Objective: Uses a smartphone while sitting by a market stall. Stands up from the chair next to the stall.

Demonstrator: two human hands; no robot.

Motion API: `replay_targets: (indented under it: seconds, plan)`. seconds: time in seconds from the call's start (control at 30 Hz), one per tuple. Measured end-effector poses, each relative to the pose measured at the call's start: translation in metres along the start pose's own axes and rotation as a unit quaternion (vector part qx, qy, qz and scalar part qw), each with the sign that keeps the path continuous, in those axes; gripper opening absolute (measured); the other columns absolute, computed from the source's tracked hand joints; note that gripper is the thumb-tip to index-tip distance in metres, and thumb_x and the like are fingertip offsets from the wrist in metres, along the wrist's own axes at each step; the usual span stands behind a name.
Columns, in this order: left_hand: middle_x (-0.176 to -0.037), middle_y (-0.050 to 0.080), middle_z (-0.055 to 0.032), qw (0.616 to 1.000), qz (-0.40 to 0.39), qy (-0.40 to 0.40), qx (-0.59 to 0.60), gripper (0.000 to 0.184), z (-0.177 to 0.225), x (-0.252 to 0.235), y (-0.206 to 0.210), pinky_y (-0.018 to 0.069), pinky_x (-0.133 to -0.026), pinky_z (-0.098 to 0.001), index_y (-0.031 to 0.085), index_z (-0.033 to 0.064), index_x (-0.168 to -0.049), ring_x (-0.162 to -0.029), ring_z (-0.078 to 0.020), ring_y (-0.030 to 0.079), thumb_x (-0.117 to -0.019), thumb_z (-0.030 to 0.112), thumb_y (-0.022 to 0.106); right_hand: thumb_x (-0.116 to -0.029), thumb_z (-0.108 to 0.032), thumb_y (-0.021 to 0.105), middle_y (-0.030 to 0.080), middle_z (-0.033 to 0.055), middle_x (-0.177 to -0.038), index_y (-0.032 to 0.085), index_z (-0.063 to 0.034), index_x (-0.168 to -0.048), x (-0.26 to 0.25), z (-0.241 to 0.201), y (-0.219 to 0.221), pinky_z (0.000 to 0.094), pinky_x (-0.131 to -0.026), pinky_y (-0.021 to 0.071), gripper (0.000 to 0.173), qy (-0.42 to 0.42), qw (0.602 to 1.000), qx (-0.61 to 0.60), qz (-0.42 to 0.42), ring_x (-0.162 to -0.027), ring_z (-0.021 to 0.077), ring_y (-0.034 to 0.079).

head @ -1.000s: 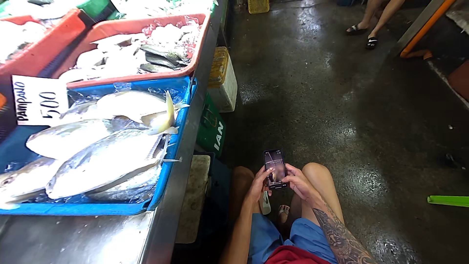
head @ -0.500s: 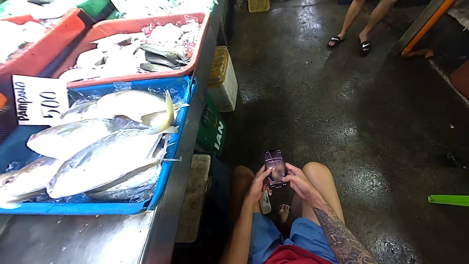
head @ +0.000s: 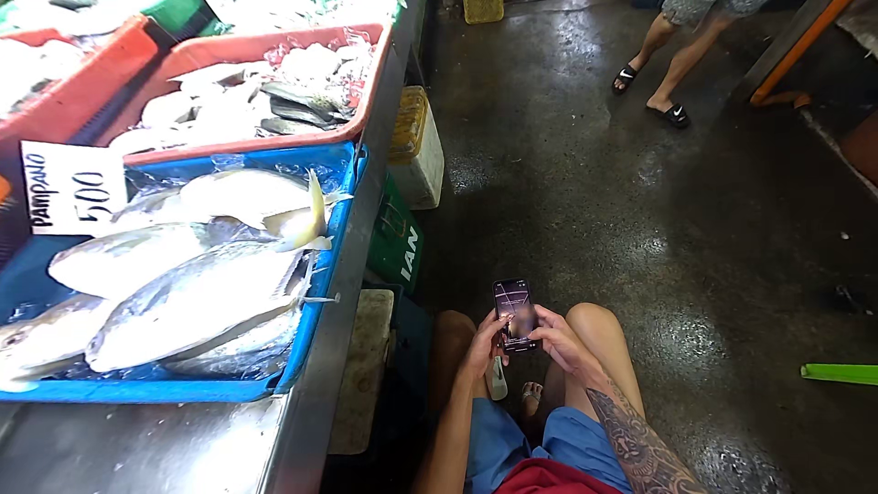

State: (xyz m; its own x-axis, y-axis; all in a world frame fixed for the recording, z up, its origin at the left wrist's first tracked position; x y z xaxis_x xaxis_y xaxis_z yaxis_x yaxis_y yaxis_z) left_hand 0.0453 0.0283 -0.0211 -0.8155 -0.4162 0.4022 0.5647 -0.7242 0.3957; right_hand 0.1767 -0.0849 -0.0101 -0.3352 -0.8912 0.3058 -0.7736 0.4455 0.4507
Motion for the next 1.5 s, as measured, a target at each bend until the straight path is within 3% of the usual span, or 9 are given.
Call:
replay_targets:
  seconds: [0.9, 1.17, 1.33, 1.4, 1.43, 1.5]
  plan:
    - [-0.108, 0.071, -0.0111, 1.000, 0.003, -0.006, -0.009, 0.047, 0.0009, -0.0003, 0.0004, 0.0537, -0.047, -0.0264, 0.039, 0.0150, -0.151, -0.074, -0.0165, 0.071, -0.1060, 0.027, 0.036, -0.0842, 0.004, 0.056, 0.066, 0.0168, -0.126, 0.049, 0.0024, -0.141, -0.0006, -0.0012, 0.0011, 0.0388, -0.090, 0.0593, 0.057, -0.001, 1.000, 0.007, 0.001, -0.109, 0.0224, 0.068]
    - [-0.107, 0.070, -0.0118, 1.000, -0.001, -0.013, -0.015, 0.052, -0.0009, -0.0015, -0.0017, 0.0540, -0.047, -0.0270, 0.037, 0.0137, -0.151, -0.071, -0.0168, 0.070, -0.1003, 0.018, 0.044, -0.0835, 0.004, 0.057, 0.067, 0.0168, -0.123, 0.049, 0.0030, -0.140, -0.0006, 0.0004, -0.0002, 0.0386, -0.088, 0.0598, 0.057, -0.001, 1.000, 0.002, 0.003, -0.107, 0.0224, 0.069]
    - [-0.113, 0.068, -0.0120, 0.999, 0.000, -0.010, -0.036, 0.062, 0.0008, -0.0011, 0.0005, 0.0538, -0.047, -0.0269, 0.033, 0.0120, -0.153, -0.071, -0.0163, 0.068, -0.0942, 0.007, 0.051, -0.0837, 0.003, 0.057, 0.066, 0.0165, -0.125, 0.049, 0.0035, -0.140, -0.0002, -0.0010, 0.0004, 0.0382, -0.088, 0.0596, 0.057, -0.005, 1.000, 0.001, 0.002, -0.108, 0.0219, 0.068]
    - [-0.113, 0.069, -0.0123, 0.999, 0.010, -0.010, -0.041, 0.053, 0.0012, -0.0005, 0.0014, 0.0540, -0.048, -0.0271, 0.034, 0.0129, -0.154, -0.072, -0.0167, 0.069, -0.1017, 0.012, 0.047, -0.0838, 0.004, 0.057, 0.066, 0.0166, -0.125, 0.049, 0.0033, -0.140, -0.0001, -0.0007, 0.0004, 0.0383, -0.088, 0.0597, 0.057, -0.007, 1.000, 0.001, 0.002, -0.108, 0.0223, 0.068]
    - [-0.111, 0.070, -0.0119, 0.999, 0.019, -0.013, -0.040, 0.047, 0.0007, 0.0001, 0.0016, 0.0538, -0.048, -0.0272, 0.035, 0.0142, -0.154, -0.072, -0.0166, 0.069, -0.1077, 0.021, 0.041, -0.0838, 0.004, 0.057, 0.067, 0.0166, -0.124, 0.050, 0.0032, -0.140, -0.0001, -0.0003, 0.0003, 0.0383, -0.088, 0.0597, 0.057, -0.005, 1.000, 0.001, 0.002, -0.108, 0.0222, 0.069]
    - [-0.109, 0.071, -0.0114, 0.999, 0.026, -0.017, -0.037, 0.050, -0.0027, -0.0005, -0.0007, 0.0541, -0.049, -0.0275, 0.036, 0.0151, -0.155, -0.073, -0.0168, 0.070, -0.1102, 0.037, 0.031, -0.0842, 0.003, 0.057, 0.066, 0.0168, -0.125, 0.049, 0.0023, -0.141, 0.0000, -0.0003, 0.0005, 0.0389, -0.088, 0.0599, 0.057, 0.009, 1.000, -0.002, 0.002, -0.108, 0.0229, 0.068]
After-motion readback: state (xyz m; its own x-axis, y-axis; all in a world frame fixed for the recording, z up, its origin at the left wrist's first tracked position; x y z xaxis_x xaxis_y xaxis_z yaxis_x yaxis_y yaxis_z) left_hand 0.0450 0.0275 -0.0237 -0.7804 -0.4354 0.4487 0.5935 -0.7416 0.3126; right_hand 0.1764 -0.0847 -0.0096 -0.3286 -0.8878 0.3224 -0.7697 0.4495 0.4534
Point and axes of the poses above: each hand's wrist, its own x-axis away from the middle knuckle, its own y-axis out of the palm, z = x × y, the point moved 3 cm from there along -x, towards the middle knuckle
